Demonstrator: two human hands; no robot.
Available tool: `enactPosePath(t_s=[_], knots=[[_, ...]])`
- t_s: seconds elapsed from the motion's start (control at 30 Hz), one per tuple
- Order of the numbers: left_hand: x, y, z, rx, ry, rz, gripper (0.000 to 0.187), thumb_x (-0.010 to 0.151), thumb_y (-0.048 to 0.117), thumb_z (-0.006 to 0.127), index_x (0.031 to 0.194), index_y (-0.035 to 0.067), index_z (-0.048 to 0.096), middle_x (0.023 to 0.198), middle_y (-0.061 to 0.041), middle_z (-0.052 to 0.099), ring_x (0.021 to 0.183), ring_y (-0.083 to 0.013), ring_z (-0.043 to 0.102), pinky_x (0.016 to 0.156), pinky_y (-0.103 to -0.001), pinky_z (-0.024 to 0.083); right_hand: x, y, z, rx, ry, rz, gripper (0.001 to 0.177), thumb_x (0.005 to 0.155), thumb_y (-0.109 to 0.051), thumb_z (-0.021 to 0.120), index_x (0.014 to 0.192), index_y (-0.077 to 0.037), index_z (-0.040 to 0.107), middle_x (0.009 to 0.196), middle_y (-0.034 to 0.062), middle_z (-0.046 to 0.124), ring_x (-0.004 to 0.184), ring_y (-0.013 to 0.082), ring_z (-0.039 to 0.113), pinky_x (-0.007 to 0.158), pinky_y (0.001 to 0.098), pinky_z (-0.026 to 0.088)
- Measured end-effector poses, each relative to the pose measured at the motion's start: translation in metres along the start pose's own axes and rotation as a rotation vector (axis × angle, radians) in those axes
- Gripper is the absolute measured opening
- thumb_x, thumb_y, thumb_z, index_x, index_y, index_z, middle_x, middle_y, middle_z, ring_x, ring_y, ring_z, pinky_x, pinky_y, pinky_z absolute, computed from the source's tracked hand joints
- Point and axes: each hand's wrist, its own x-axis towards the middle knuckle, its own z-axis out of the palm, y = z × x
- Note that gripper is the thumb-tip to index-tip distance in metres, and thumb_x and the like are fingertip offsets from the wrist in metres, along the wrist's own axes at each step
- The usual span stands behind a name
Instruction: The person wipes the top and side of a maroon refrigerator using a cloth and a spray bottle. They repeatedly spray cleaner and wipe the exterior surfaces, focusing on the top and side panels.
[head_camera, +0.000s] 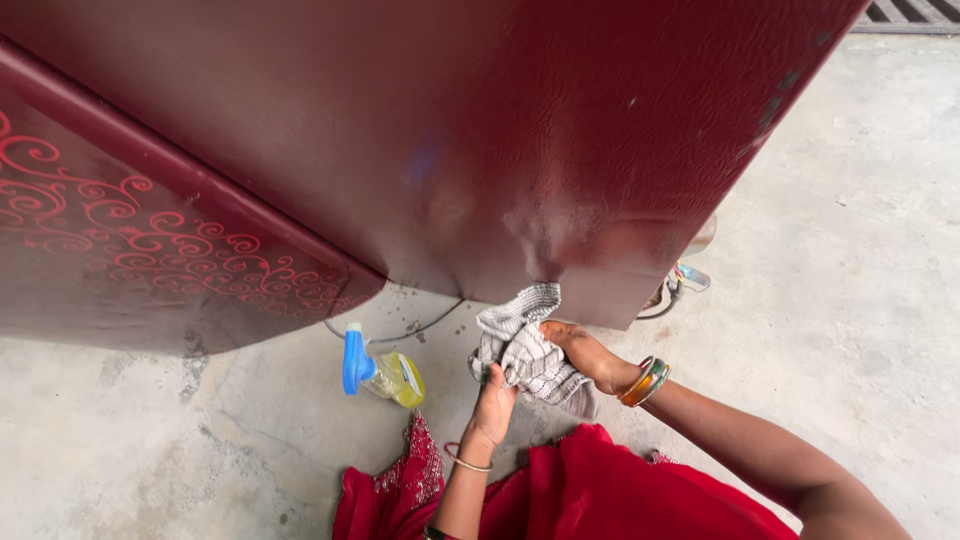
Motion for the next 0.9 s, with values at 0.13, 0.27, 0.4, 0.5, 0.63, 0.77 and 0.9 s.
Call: enactPosePath(t_s=[0.13,0.27,0.4,0.5,0.63,0.77,0.9], knots=[[-0.009,0.018,0.028,-0.003,-0.083,-0.027,0.078,0.091,0.047,0.066,0.152,0.005,0.041,0.154,-0.008,0.049,0.142,-0.022,0.045,0.119,-0.041,0.032,-0.014,-0.008,0.013,0.082,-0.027,0.103,0.036,0.1,-0.022,0.049,0.128,-0.008,0.067,0.126,0.0064,0.073,0.11,0.0152,0.069,0.1,0.03,0.052],[-0.005,0.04,0.058,-0.298,0.278,-0.095,0.067,0.093,0.046,0.065,0.144,0.005,0.05,0.144,-0.01,0.058,0.134,-0.0246,0.054,0.117,-0.043,0.038,-0.041,-0.042,0.024,-0.802,0.265,-0.378,0.029,0.096,-0.02,0.062,0.122,-0.01,0.07,0.122,0.0107,0.07,0.107,0.0241,0.067,0.094,0.0356,0.053],[-0.003,0.098,0.066,-0.417,0.462,0.017,0.066,0.095,0.052,0.059,0.139,0.003,0.057,0.142,-0.012,0.063,0.132,-0.0253,0.057,0.118,-0.044,0.038,-0.08,-0.09,0.02,-1.107,0.5,-1.053,0.035,0.084,-0.004,0.069,0.119,-0.007,0.068,0.126,0.0142,0.064,0.115,0.0336,0.061,0.095,0.0456,0.049],[-0.004,0.151,0.083,-0.472,0.309,0.322,0.066,0.096,0.056,0.049,0.137,0.005,0.059,0.143,-0.014,0.06,0.134,-0.0299,0.051,0.117,-0.048,0.032,-0.108,-0.116,0.013,-1.166,0.688,-1.301,0.036,0.085,0.0,0.071,0.118,-0.013,0.068,0.133,0.0147,0.061,0.12,0.0323,0.059,0.1,0.0432,0.048],[0.017,0.204,0.132,-0.465,0.358,0.587,0.073,0.099,0.063,0.037,0.152,0.013,0.039,0.16,-0.001,0.038,0.148,-0.0159,0.033,0.121,-0.043,0.019,-0.115,-0.144,-0.007,-1.272,0.997,-1.649,0.034,0.088,-0.005,0.078,0.118,-0.016,0.065,0.135,0.0122,0.047,0.124,0.0319,0.047,0.105,0.046,0.038],[0.072,0.219,0.18,0.394,0.448,1.014,0.071,0.11,0.044,0.043,0.163,0.003,0.02,0.167,-0.026,0.015,0.154,-0.0336,0.026,0.127,-0.049,0.024,-0.104,-0.143,-0.028,-1.299,1.093,-1.413,0.043,0.094,-0.012,0.069,0.133,-0.013,0.052,0.151,0.0192,0.03,0.141,0.0393,0.03,0.117,0.06,0.032],[0.097,0.176,0.177,0.778,0.693,0.908,0.074,0.106,0.041,0.043,0.161,0.003,0.012,0.164,-0.033,-0.015,0.153,-0.0473,0.019,0.121,-0.053,0.028,-0.06,-0.13,-0.045,-1.103,0.958,-1.564,0.051,0.106,-0.014,0.063,0.151,-0.028,0.042,0.162,0.0149,0.013,0.15,0.0323,0.023,0.121,0.0516,0.029]])
